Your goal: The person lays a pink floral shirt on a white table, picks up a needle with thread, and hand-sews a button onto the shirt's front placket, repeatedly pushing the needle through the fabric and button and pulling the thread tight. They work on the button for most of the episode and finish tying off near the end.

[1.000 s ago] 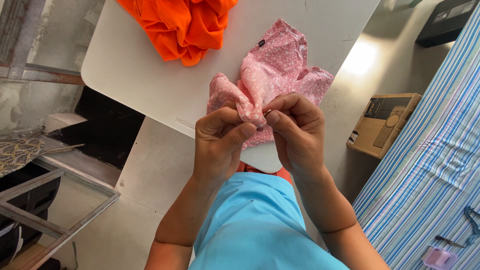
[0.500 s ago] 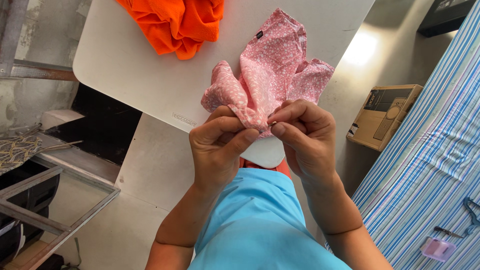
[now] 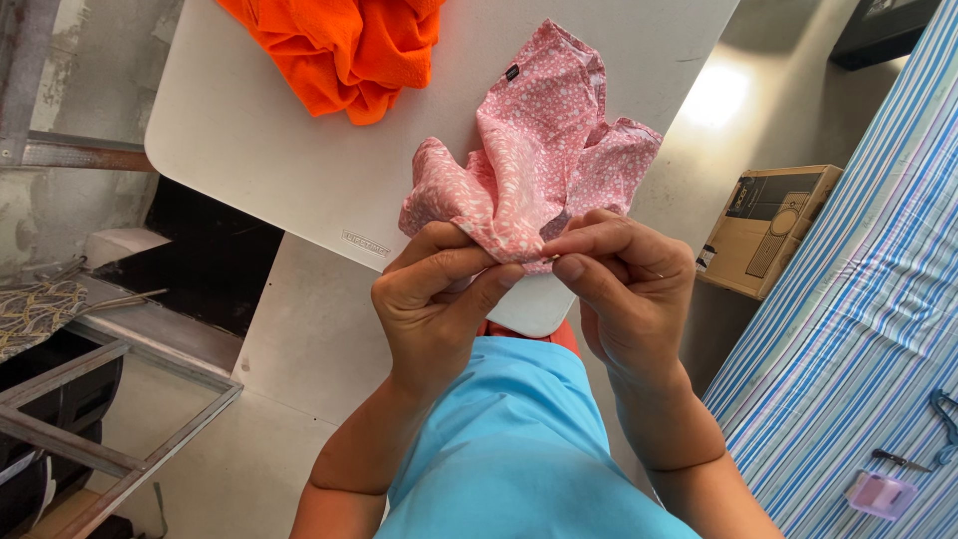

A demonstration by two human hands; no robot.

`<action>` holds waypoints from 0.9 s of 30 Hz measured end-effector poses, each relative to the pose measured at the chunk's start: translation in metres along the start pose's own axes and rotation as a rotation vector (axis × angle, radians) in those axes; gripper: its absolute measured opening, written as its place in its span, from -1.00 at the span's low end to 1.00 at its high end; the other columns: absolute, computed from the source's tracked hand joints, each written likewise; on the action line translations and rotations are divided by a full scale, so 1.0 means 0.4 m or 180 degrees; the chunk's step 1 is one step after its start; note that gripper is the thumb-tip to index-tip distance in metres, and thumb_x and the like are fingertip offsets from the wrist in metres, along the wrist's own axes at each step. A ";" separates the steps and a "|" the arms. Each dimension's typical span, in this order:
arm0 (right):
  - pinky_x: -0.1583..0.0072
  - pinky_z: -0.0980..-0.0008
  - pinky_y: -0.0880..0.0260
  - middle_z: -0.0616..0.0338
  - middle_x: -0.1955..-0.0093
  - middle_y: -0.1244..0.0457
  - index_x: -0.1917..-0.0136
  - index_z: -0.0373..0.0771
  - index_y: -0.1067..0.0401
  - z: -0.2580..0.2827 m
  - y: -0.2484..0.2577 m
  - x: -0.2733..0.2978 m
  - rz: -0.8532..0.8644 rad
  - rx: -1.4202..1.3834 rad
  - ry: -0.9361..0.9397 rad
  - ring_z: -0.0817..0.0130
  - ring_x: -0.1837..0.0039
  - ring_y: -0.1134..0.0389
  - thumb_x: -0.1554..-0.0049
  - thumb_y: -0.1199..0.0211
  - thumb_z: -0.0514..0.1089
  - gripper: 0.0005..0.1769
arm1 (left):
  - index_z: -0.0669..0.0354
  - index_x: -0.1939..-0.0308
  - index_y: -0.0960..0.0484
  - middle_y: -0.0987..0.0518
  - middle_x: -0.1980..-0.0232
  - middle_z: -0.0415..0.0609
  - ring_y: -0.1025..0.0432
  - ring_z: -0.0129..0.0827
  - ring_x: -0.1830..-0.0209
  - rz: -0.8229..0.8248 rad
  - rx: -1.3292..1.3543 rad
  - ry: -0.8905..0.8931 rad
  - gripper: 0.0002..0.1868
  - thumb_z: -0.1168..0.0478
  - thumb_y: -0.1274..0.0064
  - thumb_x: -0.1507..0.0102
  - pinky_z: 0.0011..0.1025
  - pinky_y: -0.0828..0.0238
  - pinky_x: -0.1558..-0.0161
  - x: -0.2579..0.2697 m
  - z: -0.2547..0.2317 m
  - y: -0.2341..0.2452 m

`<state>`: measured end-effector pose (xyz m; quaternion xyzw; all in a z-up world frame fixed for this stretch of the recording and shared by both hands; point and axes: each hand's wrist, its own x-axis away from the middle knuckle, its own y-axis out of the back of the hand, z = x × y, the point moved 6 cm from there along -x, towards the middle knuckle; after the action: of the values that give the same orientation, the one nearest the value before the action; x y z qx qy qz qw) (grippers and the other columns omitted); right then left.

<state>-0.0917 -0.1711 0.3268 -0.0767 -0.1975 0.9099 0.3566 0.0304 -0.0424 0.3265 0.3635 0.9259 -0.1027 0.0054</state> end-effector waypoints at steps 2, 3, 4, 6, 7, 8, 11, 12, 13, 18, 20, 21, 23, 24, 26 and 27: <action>0.05 0.57 -0.23 0.05 0.10 -0.33 -0.06 -0.50 -0.54 0.004 0.003 0.004 -0.0057 0.0039 0.0047 0.51 0.09 -0.25 -0.20 -0.34 -0.48 -0.86 | 0.30 0.07 -0.73 -0.61 0.05 -0.17 -0.42 -0.70 0.28 0.0001 -0.0034 -0.0018 -0.84 0.44 -0.33 -0.27 -0.71 -0.37 0.27 0.000 -0.002 0.001; 0.04 0.57 -0.23 0.05 0.09 -0.33 -0.06 -0.50 -0.53 0.006 0.004 0.006 -0.0085 0.0058 0.0070 0.51 0.09 -0.25 -0.19 -0.35 -0.48 -0.86 | 0.30 0.08 -0.73 -0.61 0.06 -0.17 -0.41 -0.70 0.28 0.0002 -0.0051 -0.0027 -0.84 0.44 -0.33 -0.27 -0.71 -0.37 0.27 0.000 -0.002 0.002; 0.04 0.57 -0.22 0.05 0.09 -0.32 -0.04 -0.51 -0.54 0.007 0.003 0.008 -0.0081 0.0109 0.0098 0.52 0.09 -0.25 -0.20 -0.35 -0.48 -0.88 | 0.31 0.08 -0.73 -0.61 0.07 -0.16 -0.42 -0.70 0.27 0.0003 -0.0028 -0.0032 -0.84 0.45 -0.33 -0.27 -0.71 -0.37 0.26 -0.001 -0.002 0.001; 0.04 0.59 -0.21 0.07 0.10 -0.32 -0.02 -0.53 -0.54 0.007 0.000 0.008 -0.0065 0.0177 0.0130 0.53 0.09 -0.24 -0.21 -0.36 -0.48 -0.91 | 0.31 0.08 -0.73 -0.61 0.11 -0.16 -0.43 -0.69 0.27 0.0004 0.0015 -0.0043 -0.84 0.45 -0.33 -0.28 -0.72 -0.39 0.25 -0.002 -0.002 0.000; 0.04 0.59 -0.21 0.07 0.11 -0.31 -0.01 -0.53 -0.54 0.007 -0.001 0.008 -0.0054 0.0195 0.0134 0.54 0.09 -0.24 -0.22 -0.36 -0.48 -0.92 | 0.31 0.08 -0.73 -0.61 0.08 -0.16 -0.45 -0.68 0.25 0.0019 0.0074 -0.0023 -0.85 0.45 -0.32 -0.28 -0.71 -0.41 0.23 -0.003 -0.002 -0.001; 0.05 0.59 -0.22 0.07 0.11 -0.31 -0.01 -0.53 -0.54 0.005 -0.003 0.006 -0.0036 0.0184 0.0111 0.54 0.10 -0.25 -0.22 -0.36 -0.48 -0.92 | 0.32 0.08 -0.72 -0.61 0.06 -0.15 -0.47 -0.67 0.23 0.0030 0.0133 -0.0002 -0.85 0.45 -0.31 -0.29 -0.71 -0.44 0.21 -0.003 0.000 -0.001; 0.06 0.59 -0.24 0.08 0.13 -0.32 -0.03 -0.53 -0.54 0.003 -0.008 -0.001 0.0033 0.0118 0.0075 0.54 0.12 -0.26 -0.23 -0.35 -0.48 -0.92 | 0.33 0.07 -0.72 -0.61 0.07 -0.15 -0.49 -0.66 0.19 0.0053 0.0206 0.0042 -0.85 0.46 -0.31 -0.29 -0.71 -0.46 0.16 -0.003 0.002 -0.001; 0.07 0.59 -0.25 0.08 0.14 -0.32 -0.03 -0.53 -0.54 0.002 -0.010 -0.003 0.0057 0.0091 0.0067 0.55 0.12 -0.27 -0.23 -0.34 -0.48 -0.92 | 0.34 0.07 -0.72 -0.61 0.09 -0.15 -0.49 -0.66 0.18 0.0059 0.0214 0.0056 -0.85 0.47 -0.31 -0.30 -0.71 -0.46 0.15 -0.003 0.003 0.000; 0.06 0.59 -0.25 0.07 0.13 -0.33 -0.04 -0.52 -0.54 -0.001 -0.012 -0.004 0.0042 0.0089 0.0029 0.54 0.12 -0.27 -0.23 -0.34 -0.48 -0.90 | 0.34 0.06 -0.72 -0.61 0.08 -0.15 -0.49 -0.65 0.16 0.0060 0.0252 0.0077 -0.85 0.47 -0.30 -0.30 -0.70 -0.47 0.13 -0.003 0.005 0.002; 0.07 0.60 -0.25 0.08 0.12 -0.33 -0.06 -0.51 -0.54 -0.004 -0.017 -0.010 0.0050 0.0144 -0.0054 0.53 0.11 -0.29 -0.22 -0.35 -0.46 -0.87 | 0.34 0.06 -0.72 -0.60 0.02 -0.15 -0.50 -0.66 0.15 0.0049 0.0391 0.0238 -0.85 0.47 -0.29 -0.30 -0.70 -0.49 0.12 -0.003 0.014 0.006; 0.09 0.62 -0.24 0.09 0.12 -0.32 -0.04 -0.51 -0.53 -0.004 -0.017 -0.010 -0.0008 0.0175 -0.0094 0.55 0.12 -0.27 -0.21 -0.36 -0.45 -0.89 | 0.34 0.05 -0.72 -0.60 0.06 -0.16 -0.49 -0.66 0.16 0.0028 0.0355 0.0179 -0.85 0.48 -0.29 -0.31 -0.70 -0.48 0.12 -0.003 0.011 0.009; 0.10 0.63 -0.23 0.09 0.13 -0.32 -0.03 -0.50 -0.53 -0.003 -0.017 -0.009 -0.0035 0.0191 -0.0111 0.56 0.13 -0.26 -0.21 -0.36 -0.45 -0.89 | 0.33 0.05 -0.72 -0.60 0.08 -0.16 -0.49 -0.66 0.16 0.0017 0.0336 0.0147 -0.85 0.48 -0.29 -0.31 -0.70 -0.47 0.13 -0.005 0.009 0.010; 0.08 0.63 -0.22 0.10 0.14 -0.32 0.00 -0.52 -0.53 0.011 -0.026 -0.002 0.0026 0.0405 0.0058 0.55 0.12 -0.26 -0.22 -0.37 -0.45 -0.92 | 0.32 0.04 -0.72 -0.60 0.09 -0.17 -0.43 -0.70 0.22 -0.0010 0.0149 0.0052 -0.83 0.48 -0.30 -0.30 -0.72 -0.37 0.22 -0.007 0.003 0.014; 0.09 0.63 -0.22 0.10 0.14 -0.31 0.00 -0.52 -0.53 0.014 -0.029 -0.001 0.0032 0.0472 0.0088 0.56 0.12 -0.25 -0.22 -0.37 -0.46 -0.92 | 0.32 0.04 -0.72 -0.60 0.09 -0.18 -0.40 -0.72 0.25 -0.0024 0.0055 0.0008 -0.83 0.48 -0.31 -0.30 -0.74 -0.32 0.26 -0.008 0.000 0.016; 0.11 0.63 -0.22 0.12 0.16 -0.31 -0.01 -0.51 -0.53 0.017 -0.032 0.001 0.0017 0.0563 0.0094 0.57 0.14 -0.24 -0.21 -0.37 -0.46 -0.91 | 0.31 0.05 -0.72 -0.60 0.06 -0.19 -0.38 -0.74 0.29 -0.0010 0.0066 0.0032 -0.83 0.48 -0.31 -0.29 -0.74 -0.29 0.31 -0.009 0.001 0.017; 0.13 0.64 -0.22 0.13 0.16 -0.30 -0.02 -0.50 -0.53 0.016 -0.032 0.001 -0.0004 0.0588 0.0069 0.58 0.15 -0.24 -0.20 -0.37 -0.46 -0.89 | 0.30 0.05 -0.71 -0.60 0.05 -0.19 -0.37 -0.75 0.30 -0.0003 0.0071 0.0046 -0.83 0.48 -0.31 -0.29 -0.74 -0.27 0.33 -0.009 0.002 0.017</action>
<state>-0.0858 -0.1643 0.3377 -0.0532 -0.1090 0.9231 0.3649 0.0375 -0.0400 0.3249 0.3638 0.9249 -0.1104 -0.0055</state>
